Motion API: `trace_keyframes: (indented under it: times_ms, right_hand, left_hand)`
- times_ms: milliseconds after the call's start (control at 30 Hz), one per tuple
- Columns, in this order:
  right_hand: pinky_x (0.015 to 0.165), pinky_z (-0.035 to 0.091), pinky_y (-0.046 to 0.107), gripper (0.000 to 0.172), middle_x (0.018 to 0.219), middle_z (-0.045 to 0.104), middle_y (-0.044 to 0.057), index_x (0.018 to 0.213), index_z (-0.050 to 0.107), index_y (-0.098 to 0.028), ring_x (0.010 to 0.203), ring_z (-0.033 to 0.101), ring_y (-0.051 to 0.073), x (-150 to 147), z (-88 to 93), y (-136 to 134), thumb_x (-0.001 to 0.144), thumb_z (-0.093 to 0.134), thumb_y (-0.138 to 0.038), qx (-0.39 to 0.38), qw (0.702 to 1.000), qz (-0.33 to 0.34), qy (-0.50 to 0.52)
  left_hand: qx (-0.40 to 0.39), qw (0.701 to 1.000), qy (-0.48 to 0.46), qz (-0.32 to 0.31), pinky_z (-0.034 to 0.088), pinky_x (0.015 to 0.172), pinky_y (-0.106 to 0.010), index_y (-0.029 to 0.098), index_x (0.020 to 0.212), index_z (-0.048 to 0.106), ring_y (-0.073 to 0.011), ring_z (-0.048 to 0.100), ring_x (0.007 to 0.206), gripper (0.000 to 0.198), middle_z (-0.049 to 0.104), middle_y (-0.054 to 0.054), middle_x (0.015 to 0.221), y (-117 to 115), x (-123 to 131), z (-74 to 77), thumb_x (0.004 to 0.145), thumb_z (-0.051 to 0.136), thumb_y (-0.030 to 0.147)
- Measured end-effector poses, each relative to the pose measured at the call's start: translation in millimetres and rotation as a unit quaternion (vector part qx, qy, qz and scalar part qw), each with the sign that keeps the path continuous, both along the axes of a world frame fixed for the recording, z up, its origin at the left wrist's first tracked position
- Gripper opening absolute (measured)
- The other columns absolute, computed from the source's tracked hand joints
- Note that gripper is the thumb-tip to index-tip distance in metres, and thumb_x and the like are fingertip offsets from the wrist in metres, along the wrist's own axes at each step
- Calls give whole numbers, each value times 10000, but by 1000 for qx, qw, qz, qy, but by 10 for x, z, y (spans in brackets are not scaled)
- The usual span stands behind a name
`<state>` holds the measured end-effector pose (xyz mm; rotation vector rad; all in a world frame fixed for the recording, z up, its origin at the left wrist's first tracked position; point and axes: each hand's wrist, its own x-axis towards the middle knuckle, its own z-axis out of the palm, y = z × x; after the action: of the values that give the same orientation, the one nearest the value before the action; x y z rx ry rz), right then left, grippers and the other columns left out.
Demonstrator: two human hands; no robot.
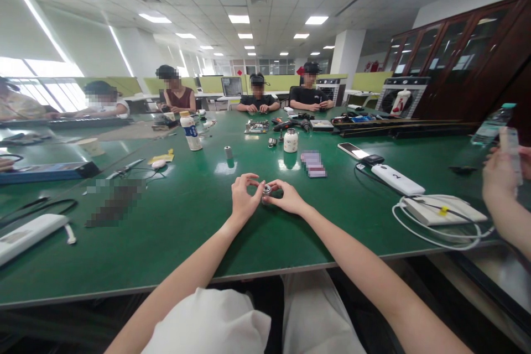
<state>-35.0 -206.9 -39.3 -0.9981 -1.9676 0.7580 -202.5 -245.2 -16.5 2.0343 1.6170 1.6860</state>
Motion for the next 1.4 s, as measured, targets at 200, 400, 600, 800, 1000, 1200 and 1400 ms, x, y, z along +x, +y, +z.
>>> trace_keyframes:
  times_ms: [200,400,600,800,1000,1200,1400]
  right_hand:
    - [951,500,406,398,981,737,28,1073,655,-239,1006,676,217,-4,-21,9,727,822,-344,0,1000,-1,3]
    - [934,504,391,399,982,738,29,1070,657,-239,1009,676,217,-8,-20,0,727,821,-361,-2,1000,0,8]
    - [955,494,397,401,999,742,23,1065,662,-244,1009,674,213,-5,-3,-12,721,826,-369,-3,1000,-7,1]
    - [955,498,395,394,1018,742,32,1065,664,-239,1012,675,214,2,-1,-15,730,821,-372,-6,1000,3,6]
    - [951,501,391,393,1017,742,32,1068,666,-235,1008,675,211,-3,-11,1,733,820,-372,2,1000,7,8]
    - [944,502,386,390,1021,740,35,1055,662,-230,1002,675,210,0,-6,0,730,820,-377,-5,1000,12,12]
    - [939,497,385,407,1010,737,33,1061,658,-230,1002,670,212,3,-10,2,722,822,-385,-1,1000,5,6]
  left_hand:
    - [-15,998,33,-48,422,1001,-454,245,1133,583,-258,659,1097,335,783,-32,968,-27,9,13,816,690,238]
    - [6,999,20,-41,440,988,-438,247,1050,613,-242,694,1017,238,780,-26,931,-16,36,-25,826,693,251]
    - [26,999,1,43,422,1013,-460,248,1006,618,-256,683,1036,178,781,-32,908,37,-27,-26,844,685,278]
    - [-72,996,27,33,454,919,-499,288,919,670,-311,641,1008,150,789,-19,794,179,-183,-190,783,717,248]
    - [-145,988,52,15,442,938,-539,304,903,713,-338,636,1052,212,779,-19,748,193,-171,-249,725,754,197]
    - [-153,986,55,15,429,950,-552,296,963,701,-349,641,1080,258,789,-26,793,173,-162,-221,737,754,185]
    - [-34,999,15,26,428,985,-489,255,1058,653,-282,650,1062,217,794,-35,899,102,-99,-74,846,692,266]
